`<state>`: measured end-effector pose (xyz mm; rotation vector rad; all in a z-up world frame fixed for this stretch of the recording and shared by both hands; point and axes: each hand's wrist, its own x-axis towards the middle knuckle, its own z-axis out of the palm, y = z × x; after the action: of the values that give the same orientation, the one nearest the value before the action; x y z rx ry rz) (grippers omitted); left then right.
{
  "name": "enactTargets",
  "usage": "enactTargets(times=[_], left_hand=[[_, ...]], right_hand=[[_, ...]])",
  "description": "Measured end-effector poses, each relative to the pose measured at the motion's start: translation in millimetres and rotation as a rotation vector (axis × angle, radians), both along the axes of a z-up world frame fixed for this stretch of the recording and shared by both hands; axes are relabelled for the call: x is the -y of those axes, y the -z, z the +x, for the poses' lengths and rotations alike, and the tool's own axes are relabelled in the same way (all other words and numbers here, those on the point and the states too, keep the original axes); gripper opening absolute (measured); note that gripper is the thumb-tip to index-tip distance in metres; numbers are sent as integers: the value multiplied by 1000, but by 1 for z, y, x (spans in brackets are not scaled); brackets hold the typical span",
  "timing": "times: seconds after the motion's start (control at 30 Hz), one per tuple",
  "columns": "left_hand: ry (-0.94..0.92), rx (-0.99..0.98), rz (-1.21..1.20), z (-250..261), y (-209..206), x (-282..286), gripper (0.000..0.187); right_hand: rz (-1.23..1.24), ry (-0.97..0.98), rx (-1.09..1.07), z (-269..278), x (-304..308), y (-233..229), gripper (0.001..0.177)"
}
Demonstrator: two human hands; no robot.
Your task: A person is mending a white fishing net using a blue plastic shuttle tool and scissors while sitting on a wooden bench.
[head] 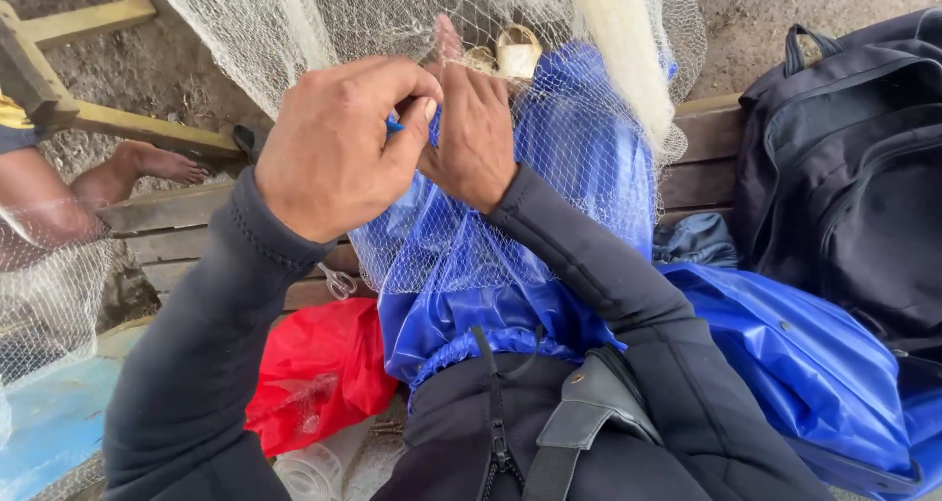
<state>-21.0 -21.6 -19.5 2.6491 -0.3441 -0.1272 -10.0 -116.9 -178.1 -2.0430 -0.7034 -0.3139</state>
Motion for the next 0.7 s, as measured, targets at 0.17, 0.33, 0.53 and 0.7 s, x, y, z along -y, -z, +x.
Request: enactTargets(times=[0.17,0.33,0.53,0.7], left_hand=[[-28,52,-75,-2,5,-5,8],[-108,93,-92,-5,6,-12,4],[-37,292,108,-4,24,-18,16],[-105,310,106,-2,38,-19,4]], right_hand=[[10,-13,57,1,-7,6,35],[-9,-30,166,-2,6,-6,30],[32,-1,370,-8,9,-6,26],[19,-62,376,-10,11,-16,25]])
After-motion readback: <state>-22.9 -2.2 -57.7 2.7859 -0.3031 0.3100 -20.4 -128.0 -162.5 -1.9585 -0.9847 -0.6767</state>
